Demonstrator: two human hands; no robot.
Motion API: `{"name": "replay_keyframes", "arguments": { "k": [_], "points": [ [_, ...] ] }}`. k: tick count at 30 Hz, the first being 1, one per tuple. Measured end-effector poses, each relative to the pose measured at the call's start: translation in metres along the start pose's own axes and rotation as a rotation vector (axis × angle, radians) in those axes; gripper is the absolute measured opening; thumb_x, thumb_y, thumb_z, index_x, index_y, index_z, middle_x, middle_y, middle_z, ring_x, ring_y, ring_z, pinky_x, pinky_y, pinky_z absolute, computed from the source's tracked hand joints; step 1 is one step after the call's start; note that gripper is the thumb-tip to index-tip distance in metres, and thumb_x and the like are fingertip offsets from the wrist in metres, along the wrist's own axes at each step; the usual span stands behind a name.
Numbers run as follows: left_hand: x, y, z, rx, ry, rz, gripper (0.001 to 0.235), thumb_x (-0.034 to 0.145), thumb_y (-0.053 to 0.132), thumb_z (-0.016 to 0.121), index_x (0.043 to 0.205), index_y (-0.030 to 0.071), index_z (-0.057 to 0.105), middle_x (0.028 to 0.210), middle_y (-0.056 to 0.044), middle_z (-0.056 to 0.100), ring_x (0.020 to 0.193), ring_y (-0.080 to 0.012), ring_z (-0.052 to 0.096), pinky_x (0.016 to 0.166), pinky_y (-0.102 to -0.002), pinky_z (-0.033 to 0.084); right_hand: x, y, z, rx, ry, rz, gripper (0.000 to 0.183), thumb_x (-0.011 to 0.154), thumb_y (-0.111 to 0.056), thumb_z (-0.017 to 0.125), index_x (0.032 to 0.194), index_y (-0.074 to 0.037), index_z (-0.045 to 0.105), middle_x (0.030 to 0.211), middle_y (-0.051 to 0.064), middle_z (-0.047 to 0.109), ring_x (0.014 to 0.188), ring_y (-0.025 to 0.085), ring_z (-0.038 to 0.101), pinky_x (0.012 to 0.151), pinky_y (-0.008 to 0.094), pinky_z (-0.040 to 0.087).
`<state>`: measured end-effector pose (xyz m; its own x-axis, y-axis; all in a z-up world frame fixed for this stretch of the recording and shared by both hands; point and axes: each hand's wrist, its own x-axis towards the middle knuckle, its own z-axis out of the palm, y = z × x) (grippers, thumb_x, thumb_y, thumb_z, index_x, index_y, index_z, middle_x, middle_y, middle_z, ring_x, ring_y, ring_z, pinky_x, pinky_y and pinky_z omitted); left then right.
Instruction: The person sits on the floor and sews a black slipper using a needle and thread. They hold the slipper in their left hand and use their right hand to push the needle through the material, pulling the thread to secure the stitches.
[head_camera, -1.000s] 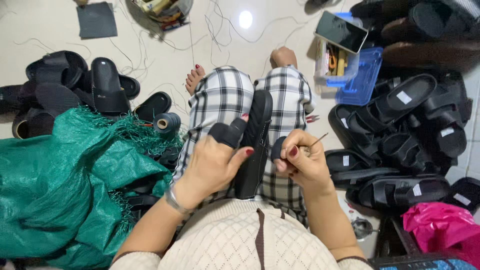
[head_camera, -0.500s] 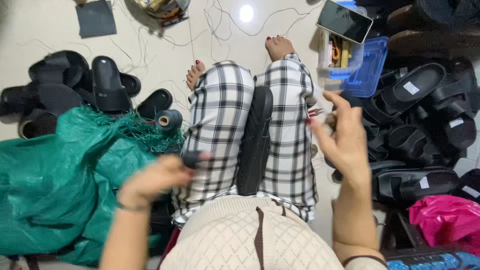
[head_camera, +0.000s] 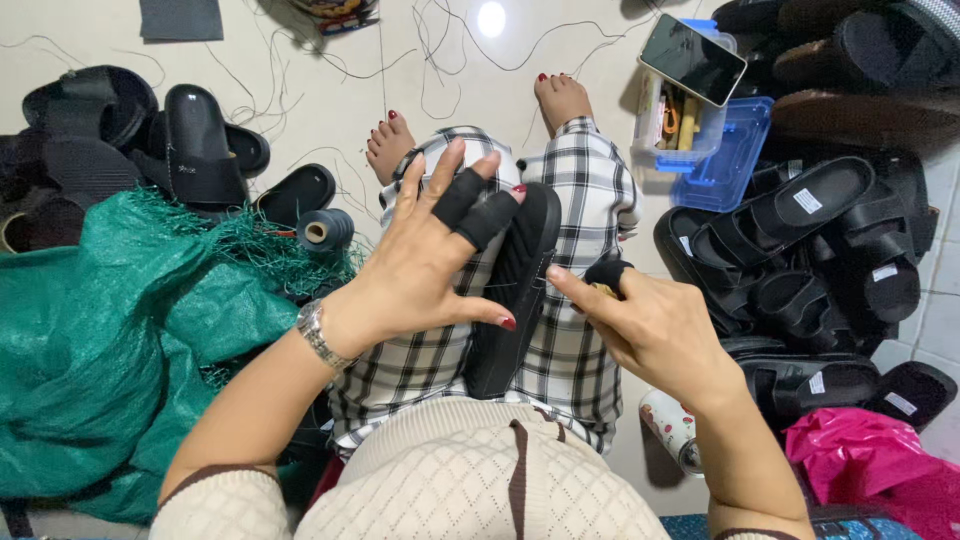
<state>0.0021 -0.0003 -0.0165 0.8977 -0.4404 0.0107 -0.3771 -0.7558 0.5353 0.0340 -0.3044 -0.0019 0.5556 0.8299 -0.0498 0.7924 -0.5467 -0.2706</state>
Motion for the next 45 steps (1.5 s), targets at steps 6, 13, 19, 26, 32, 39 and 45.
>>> {"name": "replay_keyframes", "arguments": {
  "k": [6, 13, 19, 26, 32, 39, 45],
  "points": [
    [0.01, -0.005, 0.006, 0.031, 0.177, 0.175, 0.096, 0.079, 0.074, 0.077, 0.148, 0.012, 0.051, 0.157, -0.011, 0.046, 0.149, -0.0488, 0.009, 0.117, -0.075, 0.013, 0.008, -0.008, -0.021, -0.088, 0.004, -0.018, 0.055, 0.095, -0.02, 0.063, 0.147, -0.035, 0.052, 0.063, 0.001, 0.042, 0.05, 0.022, 0.047, 0.041, 0.041, 0.041],
    [0.018, -0.009, 0.012, 0.027, 0.291, 0.253, 0.089, 0.089, 0.075, 0.048, 0.14, 0.004, 0.062, 0.145, -0.012, 0.062, 0.145, -0.048, 0.028, 0.118, -0.068, 0.01, 0.014, -0.018, -0.022, -0.092, -0.043, -0.025, 0.065, 0.085, -0.016, 0.067, 0.148, -0.025, 0.052, 0.06, 0.002, 0.043, 0.046, 0.021, 0.047, 0.036, 0.041, 0.041],
    [0.018, -0.015, 0.014, 0.037, 0.296, 0.259, 0.089, 0.088, 0.076, 0.052, 0.142, 0.005, 0.059, 0.146, -0.011, 0.06, 0.145, -0.0478, 0.03, 0.116, -0.071, 0.015, 0.025, -0.022, -0.016, -0.069, 0.01, 0.0, 0.06, 0.081, -0.013, 0.07, 0.14, -0.021, 0.061, 0.059, 0.002, 0.042, 0.047, 0.025, 0.05, 0.035, 0.044, 0.04],
    [-0.009, -0.004, 0.035, -0.018, 0.5, 0.109, 0.065, 0.081, 0.07, 0.066, 0.115, 0.015, 0.067, 0.146, -0.01, 0.058, 0.146, -0.0434, 0.024, 0.119, -0.059, 0.02, 0.021, -0.021, -0.012, 0.032, 0.236, 0.014, 0.029, 0.091, -0.025, 0.073, 0.12, -0.021, 0.072, 0.059, -0.001, 0.047, 0.05, 0.018, 0.052, 0.047, 0.034, 0.045],
    [-0.045, 0.034, 0.033, -1.1, 0.517, -0.108, 0.017, 0.086, 0.017, 0.077, 0.099, 0.007, 0.075, 0.13, -0.016, 0.066, 0.085, -0.0214, 0.067, 0.072, -0.032, 0.056, 0.021, -0.028, 0.007, -0.18, 0.314, 0.035, 0.014, 0.092, -0.026, 0.062, 0.104, -0.019, 0.065, 0.065, -0.003, 0.045, 0.057, 0.018, 0.058, 0.055, 0.03, 0.05],
    [-0.022, 0.047, 0.034, -1.172, 0.344, -0.645, 0.021, 0.089, 0.018, 0.076, 0.109, 0.01, 0.078, 0.048, -0.009, 0.066, 0.039, -0.0104, 0.057, 0.036, -0.021, 0.042, 0.023, -0.019, 0.008, 0.028, 0.291, 0.003, 0.018, 0.089, -0.019, 0.07, 0.107, -0.018, 0.066, 0.06, -0.002, 0.048, 0.051, 0.018, 0.06, 0.05, 0.029, 0.051],
    [-0.039, 0.044, 0.098, -0.244, 0.504, -0.129, 0.025, 0.084, 0.03, 0.084, 0.095, 0.009, 0.077, 0.067, -0.013, 0.063, 0.059, -0.0312, 0.065, 0.052, -0.04, 0.052, 0.022, -0.036, -0.016, -0.143, 0.145, 0.028, 0.025, 0.094, -0.017, 0.058, 0.118, -0.024, 0.063, 0.06, -0.001, 0.05, 0.048, 0.02, 0.06, 0.044, 0.033, 0.05]
  ]
}}
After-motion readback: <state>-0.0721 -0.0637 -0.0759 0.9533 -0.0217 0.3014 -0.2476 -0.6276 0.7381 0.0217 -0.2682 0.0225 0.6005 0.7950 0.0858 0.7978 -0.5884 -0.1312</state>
